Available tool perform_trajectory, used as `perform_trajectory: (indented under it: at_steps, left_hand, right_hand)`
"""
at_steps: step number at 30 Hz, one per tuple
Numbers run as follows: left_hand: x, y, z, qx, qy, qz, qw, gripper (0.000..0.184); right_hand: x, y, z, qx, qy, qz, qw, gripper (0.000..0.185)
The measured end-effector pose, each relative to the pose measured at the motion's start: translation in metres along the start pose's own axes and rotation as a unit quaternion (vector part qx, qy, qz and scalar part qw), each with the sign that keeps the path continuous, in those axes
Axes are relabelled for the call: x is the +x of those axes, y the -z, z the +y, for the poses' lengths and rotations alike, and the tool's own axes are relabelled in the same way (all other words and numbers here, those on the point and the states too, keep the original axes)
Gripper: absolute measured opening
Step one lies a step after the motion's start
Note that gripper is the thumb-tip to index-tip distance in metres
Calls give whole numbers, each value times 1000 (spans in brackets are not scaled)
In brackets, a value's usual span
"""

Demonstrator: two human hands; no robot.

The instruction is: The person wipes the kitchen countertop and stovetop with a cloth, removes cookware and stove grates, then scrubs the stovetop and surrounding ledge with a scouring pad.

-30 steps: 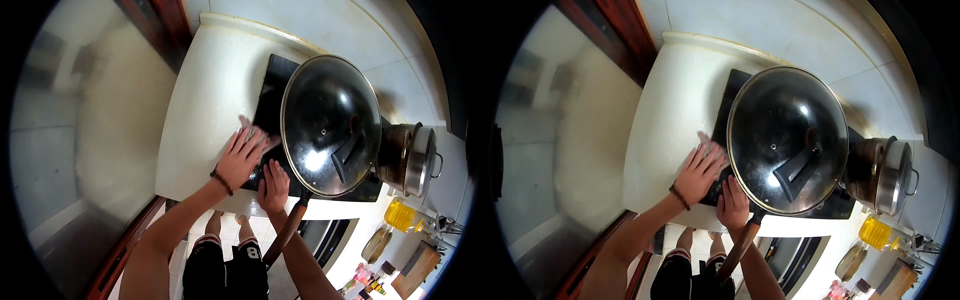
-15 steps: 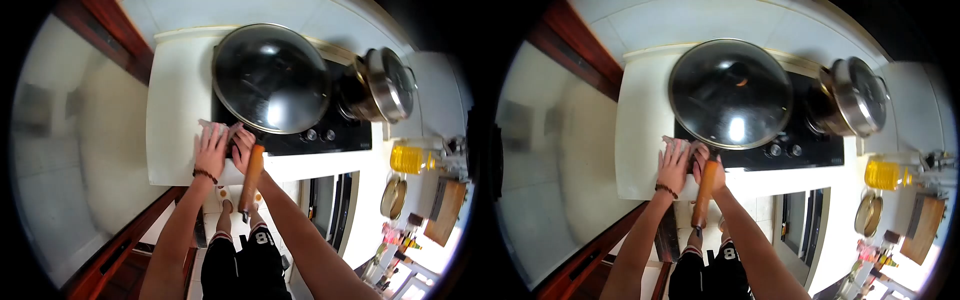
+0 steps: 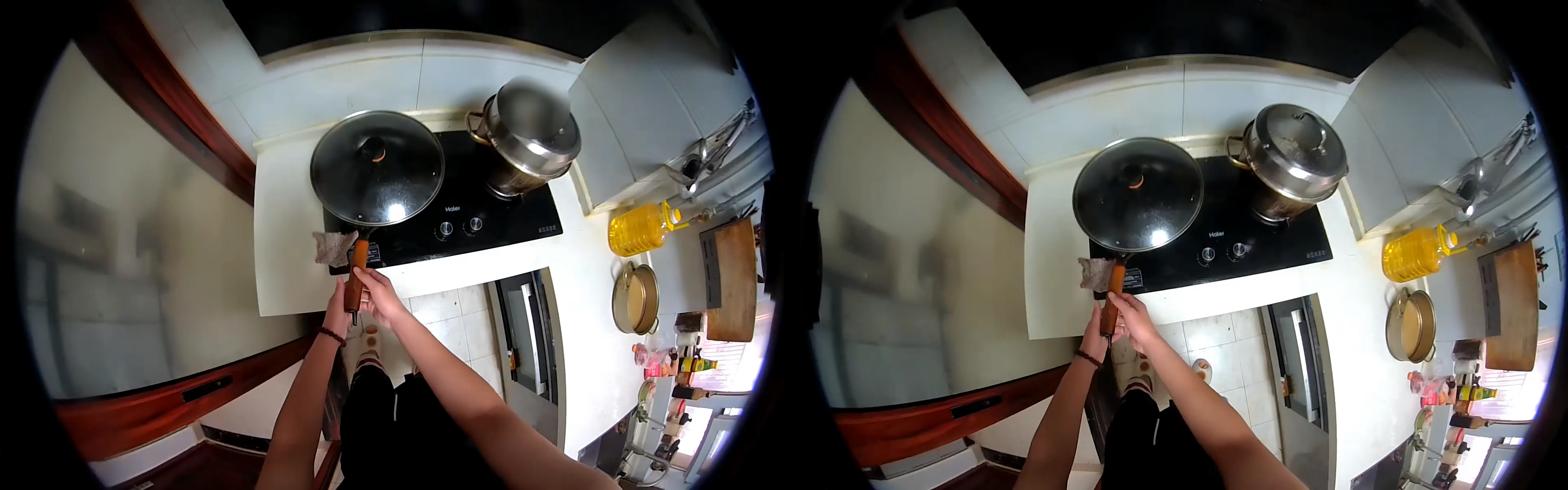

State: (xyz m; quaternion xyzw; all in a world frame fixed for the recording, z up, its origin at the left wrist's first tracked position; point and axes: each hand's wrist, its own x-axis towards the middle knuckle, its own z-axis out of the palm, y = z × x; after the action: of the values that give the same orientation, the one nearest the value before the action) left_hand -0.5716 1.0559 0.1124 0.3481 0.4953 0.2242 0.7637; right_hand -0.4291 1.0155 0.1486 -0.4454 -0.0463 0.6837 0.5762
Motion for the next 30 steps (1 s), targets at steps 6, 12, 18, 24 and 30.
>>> perform_trajectory:
  at_steps: [6,12,18,24,30]
  left_hand:
    - [42,14,37,-68,73,-68,993,51]
    - [50,-10,91,87,160,-113,977,40]
    - [58,-13,76,38,79,-164,982,25]
    - [7,-14,51,32,65,-245,967,26]
    - [-79,-50,28,93,76,-295,948,20]
  right_hand:
    - [30,-32,-11,42,-14,47,998,14]
    - [41,-43,0,-99,78,194,973,12]
    - [47,-40,17,-290,131,321,892,26]
    - [-43,-45,18,-261,147,262,917,34]
    - [-145,-31,38,-182,137,243,943,45]
